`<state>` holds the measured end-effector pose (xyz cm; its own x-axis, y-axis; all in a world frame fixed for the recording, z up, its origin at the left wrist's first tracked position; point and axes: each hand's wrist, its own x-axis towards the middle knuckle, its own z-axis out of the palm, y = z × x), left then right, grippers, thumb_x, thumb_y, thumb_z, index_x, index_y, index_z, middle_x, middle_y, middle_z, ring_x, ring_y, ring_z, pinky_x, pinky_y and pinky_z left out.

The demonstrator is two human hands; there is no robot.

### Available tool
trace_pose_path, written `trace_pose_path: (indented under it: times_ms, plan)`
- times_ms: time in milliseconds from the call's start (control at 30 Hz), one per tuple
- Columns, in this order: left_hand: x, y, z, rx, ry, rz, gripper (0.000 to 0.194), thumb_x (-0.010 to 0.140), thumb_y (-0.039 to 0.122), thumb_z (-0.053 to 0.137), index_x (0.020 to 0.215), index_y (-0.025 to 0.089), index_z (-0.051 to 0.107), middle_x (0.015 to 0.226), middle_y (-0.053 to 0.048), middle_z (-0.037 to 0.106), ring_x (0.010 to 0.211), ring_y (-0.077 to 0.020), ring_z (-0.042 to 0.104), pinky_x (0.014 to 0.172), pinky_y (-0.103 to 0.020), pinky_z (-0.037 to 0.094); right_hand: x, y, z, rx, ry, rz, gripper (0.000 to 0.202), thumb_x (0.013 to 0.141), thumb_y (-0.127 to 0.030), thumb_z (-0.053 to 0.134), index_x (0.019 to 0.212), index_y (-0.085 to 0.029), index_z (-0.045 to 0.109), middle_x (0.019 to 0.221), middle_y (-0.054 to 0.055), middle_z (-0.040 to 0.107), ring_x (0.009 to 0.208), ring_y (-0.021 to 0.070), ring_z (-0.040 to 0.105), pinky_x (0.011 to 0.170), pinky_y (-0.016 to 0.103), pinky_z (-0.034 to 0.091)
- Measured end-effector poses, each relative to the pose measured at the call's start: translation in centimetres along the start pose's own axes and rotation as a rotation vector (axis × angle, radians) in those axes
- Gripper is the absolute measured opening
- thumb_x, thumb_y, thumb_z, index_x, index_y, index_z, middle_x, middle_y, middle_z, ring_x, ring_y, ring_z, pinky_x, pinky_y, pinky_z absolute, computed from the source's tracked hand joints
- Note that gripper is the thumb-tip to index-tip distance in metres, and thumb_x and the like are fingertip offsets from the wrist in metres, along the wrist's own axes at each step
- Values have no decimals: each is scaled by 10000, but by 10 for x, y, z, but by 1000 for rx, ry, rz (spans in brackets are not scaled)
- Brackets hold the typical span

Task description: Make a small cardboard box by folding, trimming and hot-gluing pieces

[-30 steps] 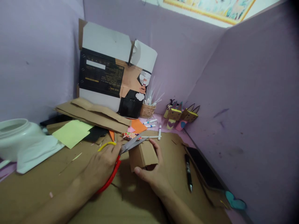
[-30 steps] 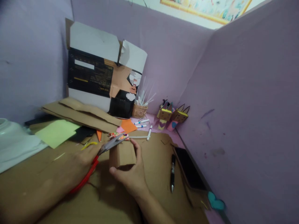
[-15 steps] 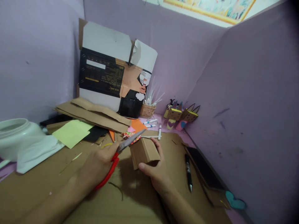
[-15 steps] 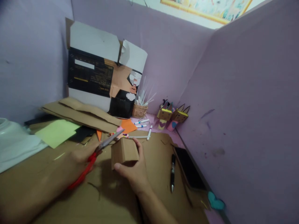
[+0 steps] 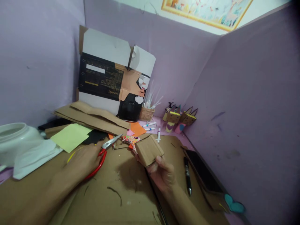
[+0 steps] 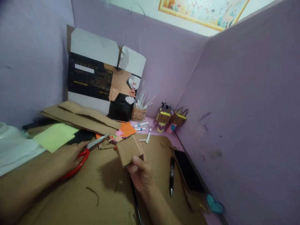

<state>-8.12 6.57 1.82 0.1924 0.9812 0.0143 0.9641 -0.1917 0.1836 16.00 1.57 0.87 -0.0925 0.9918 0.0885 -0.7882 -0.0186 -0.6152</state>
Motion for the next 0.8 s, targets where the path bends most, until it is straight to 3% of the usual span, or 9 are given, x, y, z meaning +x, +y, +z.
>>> trace_pose_path:
  times_ms: [133, 200, 267, 333, 400, 467, 567, 700, 800]
  plan:
    - [3, -5, 0, 72, -20, -3, 473, 783, 286, 432, 1225, 178, 560, 901, -168, 662, 841, -359, 640, 663, -404, 459, -1, -1, 3, -8, 98, 24, 683, 581, -140, 713, 1236, -243, 550, 1045, 32, 732, 972, 259, 674, 919, 432, 495]
    - [2, -3, -4, 56, 38, -52, 446, 807, 328, 409, 1181, 173, 596, 933, -179, 658, 860, -375, 632, 663, -428, 463, -2, 0, 2, -11, 154, 58, 612, 591, -146, 685, 1189, -236, 587, 988, 24, 748, 900, 241, 694, 869, 410, 525]
    - [-1, 5, -9, -72, 174, -85, 470, 834, 392, 385, 1183, 152, 589, 1024, -181, 644, 914, -370, 618, 724, -456, 470, -2, 0, 0, -10, 194, 92, 533, 593, -168, 652, 1123, -227, 630, 915, 19, 761, 854, 239, 700, 824, 403, 544]
    - [-7, 19, -9, -386, 265, -60, 521, 817, 469, 442, 1232, 168, 535, 1074, -130, 634, 937, -306, 614, 812, -433, 471, -1, 2, -1, -7, 206, 141, 466, 577, -187, 622, 1040, -214, 670, 834, 18, 766, 845, 256, 699, 800, 417, 549]
    - [-13, 37, -5, -788, 138, 6, 601, 781, 516, 502, 1268, 165, 471, 1074, -110, 623, 900, -257, 623, 780, -388, 500, -1, 6, -2, 2, 180, 209, 412, 554, -203, 596, 953, -198, 699, 780, 24, 764, 852, 281, 694, 793, 440, 547]
    - [-20, 53, 1, -1112, -141, 107, 710, 758, 560, 549, 1319, 156, 384, 1175, -148, 576, 946, -257, 617, 716, -352, 522, -2, 10, 0, 5, 126, 273, 360, 542, -223, 578, 873, -182, 713, 773, 41, 761, 872, 299, 685, 792, 452, 543]
    - [-26, 68, 8, -1386, -449, 123, 788, 709, 566, 628, 1337, 187, 340, 1262, -161, 528, 1021, -286, 591, 619, -314, 530, -3, 16, 5, -63, 33, 290, 302, 582, -244, 588, 847, -168, 713, 822, 60, 759, 915, 300, 671, 806, 439, 536]
    - [-28, 70, 11, -1575, -463, 80, 806, 686, 479, 692, 1348, 186, 338, 1230, -122, 570, 1091, -258, 563, 841, -336, 492, -5, 20, 10, -230, -61, 235, 350, 715, -309, 636, 1030, -162, 672, 943, 76, 742, 955, 282, 666, 836, 421, 522]
    - [-24, 68, 13, -1511, -385, 55, 886, 671, 481, 700, 1388, 196, 265, 1212, -130, 577, 1072, -281, 575, 815, -363, 496, -6, 20, 6, -325, -78, 153, 439, 748, -368, 672, 1143, -184, 621, 1062, 85, 711, 1021, 280, 646, 880, 419, 504]
